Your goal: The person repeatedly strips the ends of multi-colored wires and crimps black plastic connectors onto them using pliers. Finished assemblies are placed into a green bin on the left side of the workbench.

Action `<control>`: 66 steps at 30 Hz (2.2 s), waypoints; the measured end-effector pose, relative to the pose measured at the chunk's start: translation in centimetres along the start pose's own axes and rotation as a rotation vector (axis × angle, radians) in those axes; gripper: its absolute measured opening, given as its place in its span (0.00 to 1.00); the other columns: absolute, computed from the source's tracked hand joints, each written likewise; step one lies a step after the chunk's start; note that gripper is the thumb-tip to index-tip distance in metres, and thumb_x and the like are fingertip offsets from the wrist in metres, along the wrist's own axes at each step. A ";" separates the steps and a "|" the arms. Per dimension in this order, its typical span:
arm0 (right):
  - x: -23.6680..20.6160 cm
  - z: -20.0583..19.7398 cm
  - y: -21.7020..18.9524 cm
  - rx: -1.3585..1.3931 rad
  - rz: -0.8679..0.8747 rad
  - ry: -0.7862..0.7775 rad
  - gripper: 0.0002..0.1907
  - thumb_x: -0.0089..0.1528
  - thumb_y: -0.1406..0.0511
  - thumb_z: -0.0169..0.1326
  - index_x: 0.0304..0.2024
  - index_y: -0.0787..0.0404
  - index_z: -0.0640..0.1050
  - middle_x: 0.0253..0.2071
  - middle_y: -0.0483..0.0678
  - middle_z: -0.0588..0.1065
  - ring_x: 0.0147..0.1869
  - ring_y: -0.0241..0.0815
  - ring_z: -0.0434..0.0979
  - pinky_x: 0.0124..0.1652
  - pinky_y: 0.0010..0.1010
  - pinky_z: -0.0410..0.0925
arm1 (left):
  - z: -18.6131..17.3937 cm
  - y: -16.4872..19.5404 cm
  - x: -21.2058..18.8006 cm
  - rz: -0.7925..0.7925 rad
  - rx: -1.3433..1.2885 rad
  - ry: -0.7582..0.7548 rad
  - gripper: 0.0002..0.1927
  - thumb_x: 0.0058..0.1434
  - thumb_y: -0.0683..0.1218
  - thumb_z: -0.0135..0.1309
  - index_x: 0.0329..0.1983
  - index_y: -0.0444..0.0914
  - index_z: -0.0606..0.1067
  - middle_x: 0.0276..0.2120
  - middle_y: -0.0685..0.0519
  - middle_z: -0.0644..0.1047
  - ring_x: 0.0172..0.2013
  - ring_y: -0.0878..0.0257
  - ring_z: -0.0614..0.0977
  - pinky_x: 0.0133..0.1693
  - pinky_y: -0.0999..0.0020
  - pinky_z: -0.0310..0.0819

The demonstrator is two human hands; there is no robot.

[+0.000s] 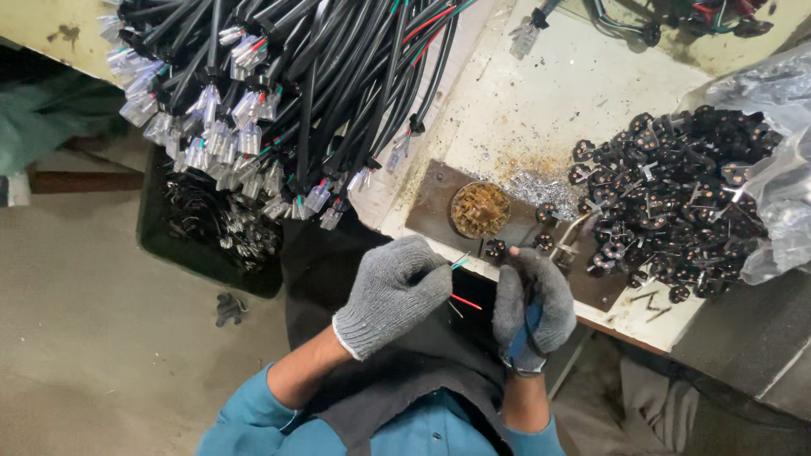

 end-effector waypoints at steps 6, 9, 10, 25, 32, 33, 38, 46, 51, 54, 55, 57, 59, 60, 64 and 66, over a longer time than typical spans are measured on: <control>1.7 0.3 -2.2 -0.220 -0.164 -0.052 0.16 0.62 0.71 0.66 0.51 0.62 0.79 0.43 0.54 0.81 0.44 0.52 0.83 0.47 0.39 0.72 | 0.0 0.1 1.2 0.042 0.115 0.081 0.09 0.58 0.45 0.61 0.27 0.36 0.77 0.25 0.47 0.75 0.26 0.53 0.79 0.30 0.61 0.72; 1.2 0.8 -3.0 -0.233 -0.258 -0.017 0.17 0.61 0.70 0.67 0.51 0.63 0.78 0.43 0.55 0.81 0.41 0.54 0.81 0.45 0.43 0.71 | 0.4 1.1 2.5 0.088 0.199 0.142 0.07 0.59 0.44 0.60 0.29 0.37 0.76 0.27 0.47 0.75 0.30 0.50 0.80 0.33 0.58 0.73; 0.9 0.9 -3.1 -0.231 -0.306 0.000 0.18 0.60 0.70 0.67 0.52 0.64 0.77 0.43 0.56 0.80 0.41 0.55 0.80 0.44 0.45 0.71 | 0.5 1.5 2.9 0.106 0.232 0.143 0.08 0.60 0.44 0.60 0.29 0.37 0.75 0.28 0.47 0.75 0.30 0.49 0.79 0.33 0.57 0.73; -2.3 -2.5 0.0 -0.107 -0.163 0.141 0.12 0.65 0.64 0.57 0.37 0.70 0.80 0.35 0.58 0.78 0.38 0.53 0.81 0.40 0.38 0.75 | 2.0 1.0 -0.1 0.078 0.183 0.105 0.07 0.58 0.43 0.63 0.35 0.38 0.77 0.40 0.50 0.80 0.32 0.56 0.84 0.34 0.65 0.79; -3.0 -2.3 2.0 0.302 0.016 0.209 0.20 0.65 0.56 0.55 0.38 0.69 0.79 0.35 0.55 0.79 0.39 0.51 0.83 0.46 0.39 0.77 | 2.2 0.8 -0.4 0.102 0.233 0.081 0.08 0.59 0.45 0.63 0.37 0.39 0.76 0.40 0.50 0.79 0.33 0.55 0.84 0.34 0.63 0.78; -3.0 -2.4 1.9 0.246 -0.007 0.203 0.19 0.65 0.56 0.54 0.37 0.69 0.79 0.35 0.55 0.79 0.40 0.52 0.83 0.47 0.41 0.77 | 2.3 0.7 -0.4 0.106 0.246 0.082 0.08 0.58 0.45 0.63 0.37 0.39 0.76 0.40 0.50 0.79 0.33 0.54 0.83 0.34 0.63 0.78; -2.6 -2.8 1.2 0.234 -0.025 0.107 0.20 0.63 0.55 0.57 0.38 0.68 0.80 0.37 0.56 0.79 0.44 0.54 0.82 0.50 0.42 0.76 | 2.5 0.9 -0.4 0.133 0.279 0.116 0.08 0.58 0.44 0.63 0.38 0.40 0.76 0.41 0.51 0.79 0.34 0.54 0.84 0.34 0.62 0.78; -1.4 -2.9 -0.8 0.118 -0.104 -0.093 0.10 0.62 0.62 0.58 0.38 0.63 0.79 0.37 0.55 0.79 0.44 0.57 0.83 0.50 0.45 0.77 | 2.6 1.0 -0.5 0.128 0.275 0.085 0.12 0.57 0.46 0.64 0.38 0.39 0.74 0.44 0.50 0.78 0.34 0.53 0.83 0.34 0.62 0.78; -0.8 -3.1 -1.4 0.052 -0.065 -0.090 0.09 0.59 0.65 0.55 0.37 0.64 0.79 0.37 0.57 0.79 0.44 0.58 0.82 0.49 0.45 0.75 | 2.9 1.0 -0.3 0.048 0.300 0.085 0.10 0.56 0.45 0.65 0.33 0.39 0.74 0.43 0.49 0.79 0.30 0.55 0.82 0.30 0.62 0.76; -0.2 -3.0 -1.2 0.178 -0.115 -0.042 0.11 0.59 0.63 0.54 0.37 0.64 0.79 0.35 0.55 0.79 0.41 0.55 0.83 0.47 0.42 0.77 | 2.9 1.3 -0.1 0.106 0.284 0.121 0.12 0.56 0.46 0.64 0.31 0.39 0.72 0.43 0.49 0.78 0.32 0.54 0.83 0.32 0.62 0.77; -0.1 -2.9 -1.1 0.242 -0.159 -0.024 0.12 0.59 0.62 0.53 0.37 0.65 0.79 0.34 0.55 0.79 0.39 0.53 0.83 0.46 0.41 0.77 | 3.0 1.3 0.0 0.118 0.283 0.122 0.11 0.57 0.46 0.64 0.32 0.39 0.72 0.43 0.49 0.78 0.32 0.54 0.83 0.32 0.62 0.77; 0.0 -2.7 -0.7 0.113 -0.150 -0.046 0.12 0.62 0.62 0.53 0.37 0.65 0.79 0.35 0.57 0.79 0.41 0.56 0.83 0.47 0.42 0.77 | 3.0 1.2 -0.1 0.114 0.285 0.128 0.11 0.58 0.46 0.63 0.33 0.39 0.72 0.43 0.49 0.78 0.32 0.54 0.83 0.32 0.62 0.77; -0.1 -2.8 -0.3 0.100 -0.081 -0.056 0.14 0.64 0.60 0.53 0.36 0.66 0.79 0.34 0.57 0.79 0.40 0.56 0.83 0.45 0.40 0.76 | 3.1 1.0 -0.3 0.082 0.293 0.101 0.11 0.57 0.47 0.63 0.33 0.39 0.72 0.43 0.49 0.78 0.32 0.53 0.83 0.32 0.61 0.77; -0.2 -2.9 0.0 0.160 -0.040 -0.039 0.16 0.64 0.58 0.52 0.37 0.66 0.79 0.34 0.57 0.79 0.39 0.54 0.83 0.43 0.37 0.76 | 3.2 0.9 -0.3 0.083 0.299 0.091 0.12 0.57 0.47 0.64 0.33 0.39 0.72 0.43 0.49 0.78 0.32 0.53 0.83 0.31 0.61 0.77; -0.4 -2.8 -0.2 0.175 -0.061 -0.102 0.18 0.64 0.56 0.53 0.36 0.67 0.78 0.33 0.56 0.77 0.39 0.54 0.82 0.43 0.37 0.76 | 3.3 0.9 -0.2 0.088 0.323 0.106 0.11 0.58 0.47 0.63 0.33 0.39 0.73 0.42 0.49 0.78 0.31 0.53 0.83 0.31 0.60 0.76; -0.2 -2.9 -0.1 0.164 -0.036 -0.073 0.18 0.65 0.57 0.52 0.35 0.66 0.79 0.32 0.55 0.78 0.38 0.52 0.83 0.41 0.36 0.76 | 3.2 1.0 -0.1 0.097 0.319 0.134 0.10 0.58 0.46 0.63 0.33 0.39 0.73 0.43 0.49 0.78 0.32 0.53 0.83 0.31 0.60 0.77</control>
Point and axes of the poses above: each hand's wrist, its own x-axis towards the middle knuckle, its own z-axis out of the palm, y = z × x, the point moved 4 cm from there along x, towards the middle knuckle
